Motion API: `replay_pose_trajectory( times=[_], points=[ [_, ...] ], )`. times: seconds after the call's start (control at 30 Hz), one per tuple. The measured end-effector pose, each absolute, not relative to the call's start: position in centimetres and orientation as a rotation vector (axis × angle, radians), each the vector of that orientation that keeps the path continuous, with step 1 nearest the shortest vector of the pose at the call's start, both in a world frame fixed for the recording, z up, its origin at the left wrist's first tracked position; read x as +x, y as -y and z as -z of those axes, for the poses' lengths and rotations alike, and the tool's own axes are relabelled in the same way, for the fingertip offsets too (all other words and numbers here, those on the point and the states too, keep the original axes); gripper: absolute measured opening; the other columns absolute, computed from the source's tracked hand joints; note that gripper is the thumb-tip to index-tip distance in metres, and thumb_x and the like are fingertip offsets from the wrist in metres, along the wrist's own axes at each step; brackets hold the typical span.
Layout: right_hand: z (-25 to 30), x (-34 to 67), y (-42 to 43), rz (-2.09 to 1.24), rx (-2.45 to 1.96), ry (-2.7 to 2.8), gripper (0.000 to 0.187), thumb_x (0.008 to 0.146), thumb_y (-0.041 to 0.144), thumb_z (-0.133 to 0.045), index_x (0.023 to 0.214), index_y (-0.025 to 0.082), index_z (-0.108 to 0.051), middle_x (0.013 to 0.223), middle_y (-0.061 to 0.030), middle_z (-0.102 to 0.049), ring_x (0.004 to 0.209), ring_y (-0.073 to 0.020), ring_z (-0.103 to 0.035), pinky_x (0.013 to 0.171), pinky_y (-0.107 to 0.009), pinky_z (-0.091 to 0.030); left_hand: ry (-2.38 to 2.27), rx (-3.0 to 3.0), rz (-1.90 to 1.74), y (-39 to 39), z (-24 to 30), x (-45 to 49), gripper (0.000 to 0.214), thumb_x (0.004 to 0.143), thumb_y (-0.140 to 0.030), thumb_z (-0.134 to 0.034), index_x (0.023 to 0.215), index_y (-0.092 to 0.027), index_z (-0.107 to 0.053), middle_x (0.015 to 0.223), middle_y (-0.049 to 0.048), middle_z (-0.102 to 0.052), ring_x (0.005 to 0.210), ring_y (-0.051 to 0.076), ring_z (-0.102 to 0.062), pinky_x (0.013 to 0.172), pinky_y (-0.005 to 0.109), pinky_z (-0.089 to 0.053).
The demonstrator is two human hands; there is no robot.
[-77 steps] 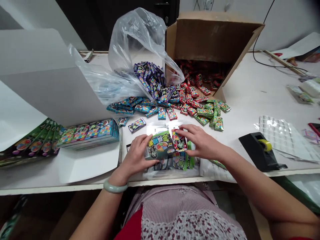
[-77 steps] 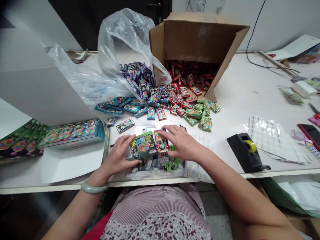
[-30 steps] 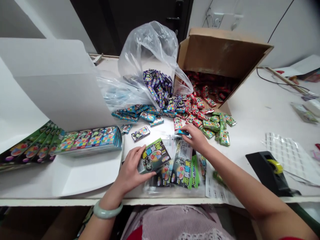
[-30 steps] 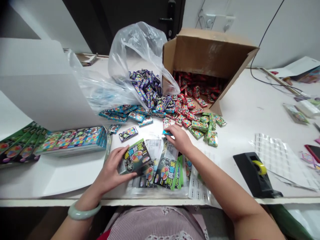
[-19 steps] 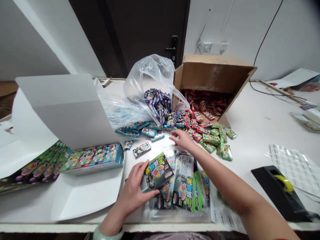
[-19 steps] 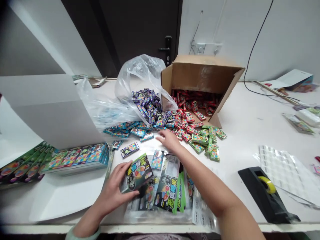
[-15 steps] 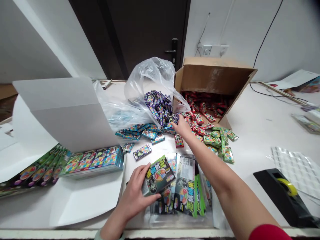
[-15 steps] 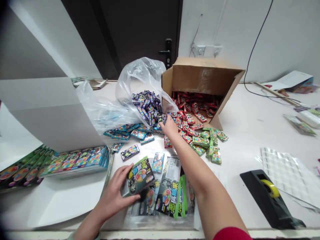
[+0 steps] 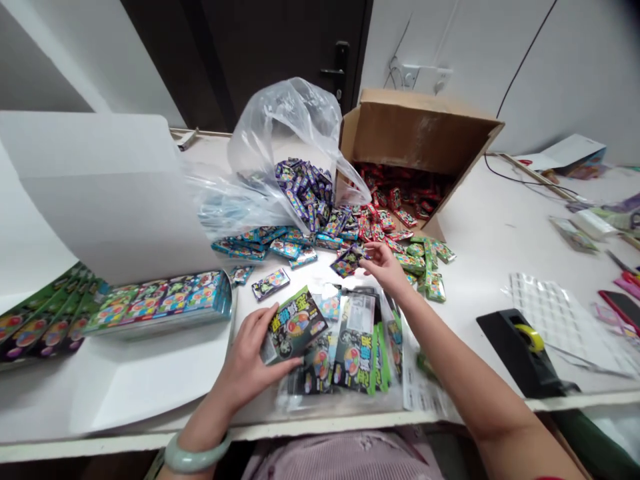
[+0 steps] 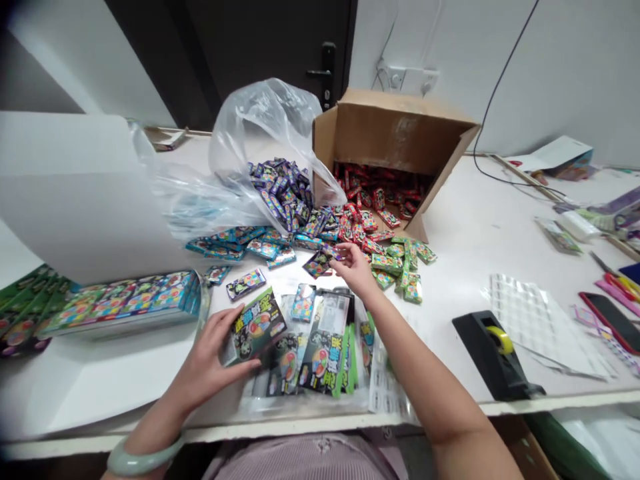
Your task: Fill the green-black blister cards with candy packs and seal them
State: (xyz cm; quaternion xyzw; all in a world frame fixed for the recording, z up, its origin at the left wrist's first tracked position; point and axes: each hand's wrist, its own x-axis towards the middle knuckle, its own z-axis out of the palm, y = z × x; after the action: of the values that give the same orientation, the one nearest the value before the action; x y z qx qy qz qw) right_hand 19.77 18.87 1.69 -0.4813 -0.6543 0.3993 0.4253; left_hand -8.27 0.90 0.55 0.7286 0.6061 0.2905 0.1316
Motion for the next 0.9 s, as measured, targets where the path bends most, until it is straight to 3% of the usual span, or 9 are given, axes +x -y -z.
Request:
replay_pose_trajectory(
  times=[0.13, 0.23, 0.4, 0.47, 0.6, 0.77, 0.9],
  points=[
    [-1.0, 23.3, -13.4, -0.525, -1.003, 2.133, 0.018, 0.083, 0.021, -0.055, 0.1, 0.022, -0.061, 0.101, -0.0085, -0.062, 0.096, -0.0221, -0.058, 0.083, -0.04, -0.05, -1.745, 2.144, -0.816, -0.9, -0.8, -7.6, 0.086, 0.071, -0.052, -0.071, 0.142, -0.026, -0.03, 0.128, 0.0113, -0.046, 0.12, 0.033, -0.048, 0.102, 0.05, -0.042],
    [-0.1, 24.7, -10.8, -0.488, -0.93, 2.476, 0.021, 0.085, 0.022, -0.056, 0.106, 0.021, -0.061, 0.106, -0.0113, -0.062, 0.102, -0.0248, -0.056, 0.088, -0.044, -0.048, -1.704, 2.193, -0.776, -0.9, -0.8, -6.9, 0.086, 0.071, -0.052, -0.07, 0.142, -0.026, -0.03, 0.125, 0.0112, -0.046, 0.118, 0.032, -0.048, 0.102, 0.049, -0.043],
    [0.7, 24.4, -10.2, -0.47, -1.323, 2.406, 0.072, 0.073, 0.048, -0.07, 0.133, 0.018, -0.045, 0.135, -0.0183, -0.048, 0.127, -0.0343, -0.041, 0.101, -0.055, -0.035, -1.673, 2.284, -0.671, -1.2, -0.6, -6.0, 0.088, 0.07, -0.051, -0.071, 0.143, -0.026, -0.027, 0.126, 0.0117, -0.044, 0.118, 0.032, -0.046, 0.102, 0.05, -0.041],
    [0.8, 23.8, -10.5, -0.449, -1.429, 2.397, 0.079, 0.067, 0.048, -0.073, 0.133, 0.016, -0.045, 0.137, -0.0192, -0.047, 0.128, -0.0377, -0.038, 0.102, -0.056, -0.033, -1.629, 2.316, -0.625, -1.3, -0.6, -5.7, 0.089, 0.069, -0.048, -0.072, 0.143, -0.026, -0.027, 0.126, 0.0124, -0.044, 0.118, 0.033, -0.045, 0.101, 0.05, -0.041],
    [-0.6, 23.2, -10.2, -0.444, -1.347, 2.281, 0.067, 0.07, 0.035, -0.069, 0.13, 0.015, -0.047, 0.128, -0.0169, -0.053, 0.121, -0.0317, -0.046, 0.102, -0.05, -0.037, -1.597, 2.35, -0.596, -1.4, -0.8, -5.7, 0.09, 0.07, -0.046, -0.073, 0.144, -0.025, -0.024, 0.127, 0.0133, -0.043, 0.119, 0.033, -0.044, 0.101, 0.051, -0.04],
    [-5.2, 24.1, -8.8, -0.43, -0.963, 2.545, 0.069, 0.075, 0.031, -0.067, 0.138, 0.024, -0.04, 0.139, -0.0108, -0.046, 0.128, -0.0299, -0.039, 0.106, -0.05, -0.034, -1.558, 2.371, -0.638, -1.4, -1.0, -5.7, 0.093, 0.07, -0.047, -0.073, 0.144, -0.024, -0.024, 0.127, 0.0135, -0.043, 0.118, 0.033, -0.043, 0.1, 0.05, -0.04],
    [-7.5, 24.1, -8.2, -0.49, -0.829, 2.814, 0.064, 0.073, 0.024, -0.069, 0.133, 0.022, -0.046, 0.142, -0.0138, -0.041, 0.128, -0.031, -0.04, 0.104, -0.049, -0.037, -1.45, 2.423, -0.651, -1.2, -1.2, -5.0, 0.094, 0.068, -0.046, -0.075, 0.144, -0.021, -0.026, 0.126, 0.0147, -0.044, 0.117, 0.033, -0.044, 0.1, 0.05, -0.04]
  ],
)
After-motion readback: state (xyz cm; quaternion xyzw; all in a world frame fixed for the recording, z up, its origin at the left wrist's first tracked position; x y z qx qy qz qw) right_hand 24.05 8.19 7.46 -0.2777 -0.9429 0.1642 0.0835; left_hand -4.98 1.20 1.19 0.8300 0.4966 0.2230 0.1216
